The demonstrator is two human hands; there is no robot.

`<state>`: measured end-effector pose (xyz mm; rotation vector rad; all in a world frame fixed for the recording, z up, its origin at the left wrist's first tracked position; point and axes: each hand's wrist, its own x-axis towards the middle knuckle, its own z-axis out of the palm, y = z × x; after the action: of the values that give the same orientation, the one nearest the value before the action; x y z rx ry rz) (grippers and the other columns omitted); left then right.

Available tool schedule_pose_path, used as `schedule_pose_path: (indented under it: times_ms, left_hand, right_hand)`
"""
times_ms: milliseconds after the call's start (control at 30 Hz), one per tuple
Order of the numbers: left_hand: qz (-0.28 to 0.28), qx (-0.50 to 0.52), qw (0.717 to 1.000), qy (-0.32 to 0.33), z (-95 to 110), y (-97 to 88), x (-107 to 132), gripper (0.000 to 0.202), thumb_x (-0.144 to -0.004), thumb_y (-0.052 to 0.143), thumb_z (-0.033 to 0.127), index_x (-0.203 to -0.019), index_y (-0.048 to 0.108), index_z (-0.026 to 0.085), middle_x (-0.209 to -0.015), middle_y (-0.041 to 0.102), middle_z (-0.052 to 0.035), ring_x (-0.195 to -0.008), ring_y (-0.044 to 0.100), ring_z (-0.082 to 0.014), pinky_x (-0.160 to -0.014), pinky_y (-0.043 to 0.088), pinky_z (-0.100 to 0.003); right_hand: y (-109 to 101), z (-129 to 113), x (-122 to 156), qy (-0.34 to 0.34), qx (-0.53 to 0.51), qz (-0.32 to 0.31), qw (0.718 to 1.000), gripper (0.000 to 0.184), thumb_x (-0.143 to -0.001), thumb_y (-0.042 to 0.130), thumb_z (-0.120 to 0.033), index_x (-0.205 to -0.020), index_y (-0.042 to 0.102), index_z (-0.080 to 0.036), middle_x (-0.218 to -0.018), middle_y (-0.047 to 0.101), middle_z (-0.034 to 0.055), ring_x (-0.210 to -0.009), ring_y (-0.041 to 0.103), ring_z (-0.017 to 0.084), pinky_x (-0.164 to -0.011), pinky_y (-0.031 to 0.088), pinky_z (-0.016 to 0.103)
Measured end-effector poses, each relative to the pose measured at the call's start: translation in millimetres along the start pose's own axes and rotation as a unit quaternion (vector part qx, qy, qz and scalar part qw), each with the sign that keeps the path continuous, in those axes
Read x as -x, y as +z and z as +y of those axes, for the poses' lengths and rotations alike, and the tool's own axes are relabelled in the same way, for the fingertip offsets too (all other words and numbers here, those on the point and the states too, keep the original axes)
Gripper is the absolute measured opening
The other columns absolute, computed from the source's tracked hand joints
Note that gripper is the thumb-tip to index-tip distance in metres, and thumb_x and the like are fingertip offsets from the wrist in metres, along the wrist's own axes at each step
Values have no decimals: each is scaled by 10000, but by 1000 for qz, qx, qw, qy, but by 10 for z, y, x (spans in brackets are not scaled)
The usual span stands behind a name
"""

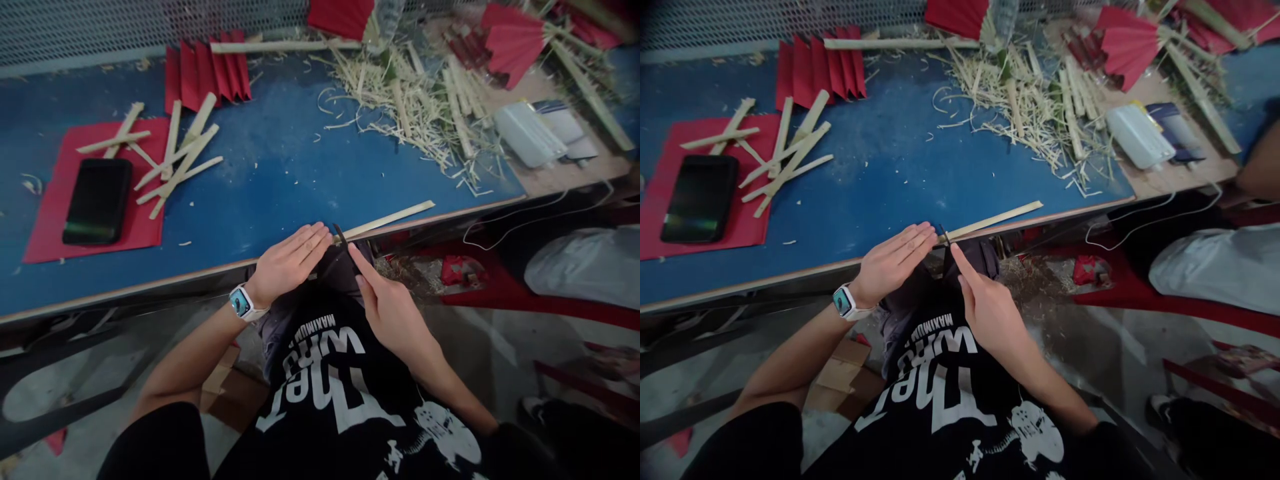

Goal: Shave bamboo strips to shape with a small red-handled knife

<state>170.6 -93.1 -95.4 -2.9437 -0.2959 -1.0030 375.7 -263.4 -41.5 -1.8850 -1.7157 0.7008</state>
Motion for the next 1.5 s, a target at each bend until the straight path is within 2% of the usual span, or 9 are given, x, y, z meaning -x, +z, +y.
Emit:
schedule_pose_path:
  times_ms: [200,333,500,667,967,1067,1167,1267,1500]
  left_hand:
    - [15,-21,1000,-8,27,-8,-40,659,-1063,673,10,-1699,532,108,-1498,781,-194,-1478,719,-298,-1236,659,-481]
    - [19,-34,999,21,16,-22,-49,614,-1047,697,1,-1647,576,55,-1477,789,-213,-1467,726,-306,-1236,659,-460]
    - [11,-24,1000,8,18,-19,-42,657,-1063,671,6,-1698,530,101,-1497,778,-200,-1477,716,-305,-1233,660,-489]
    - [13,-20,1000,-6,39,-4,-47,642,-1073,677,31,-1693,537,121,-1480,791,-189,-1450,739,-303,-1221,670,-503]
    - [-4,-33,999,-11,66,-19,-55,559,-1089,656,66,-1640,582,130,-1477,794,-191,-1472,728,-319,-1218,656,-528]
    - [3,-65,997,-32,136,-52,-96,484,-1087,644,56,-1566,624,120,-1355,833,-179,-1337,786,-304,-1132,681,-495]
    - [2,-117,992,-51,185,-127,-142,473,-1089,629,49,-1556,611,122,-1175,842,-150,-1078,797,-265,-933,682,-429]
    - [-44,-168,981,-84,171,-240,-212,476,-1099,579,48,-1563,611,148,-1108,806,-132,-942,741,-238,-776,617,-365]
    - [-213,-211,949,-99,65,-413,-415,429,-1124,461,67,-1502,662,86,-1042,732,-153,-935,700,-244,-608,525,-307]
  right_hand:
    - [-5,7,20,-9,-16,7,1000,634,-1177,344,-271,-1778,463,-108,-778,761,46,-559,599,173,-655,558,288]
    - [-51,3,35,-4,-11,-3,1000,639,-1176,342,-281,-1776,472,-106,-794,772,56,-589,629,179,-670,560,293]
    - [-22,1,-61,-7,-18,0,1000,649,-1172,336,-282,-1783,457,-100,-834,794,70,-613,638,183,-696,565,304]
    - [17,21,68,-5,-23,9,1000,635,-1172,352,-269,-1772,474,-101,-812,775,54,-551,568,164,-679,560,293]
    - [104,21,67,-22,-27,31,999,610,-1183,384,-256,-1775,473,-134,-806,765,53,-620,658,189,-633,551,292]
    - [98,16,128,-34,-36,43,998,595,-1187,392,-248,-1766,489,-147,-898,818,80,-694,724,200,-695,611,308]
    - [49,-10,153,-37,-59,60,996,594,-1195,398,-247,-1778,472,-160,-1158,867,145,-891,810,217,-814,667,327]
    - [4,-22,118,-40,-72,83,993,595,-1196,404,-253,-1780,471,-163,-1316,849,170,-955,826,218,-864,685,338]
    - [53,32,18,-30,-80,80,993,608,-1183,409,-254,-1780,477,-160,-1110,871,120,-782,780,207,-790,690,356]
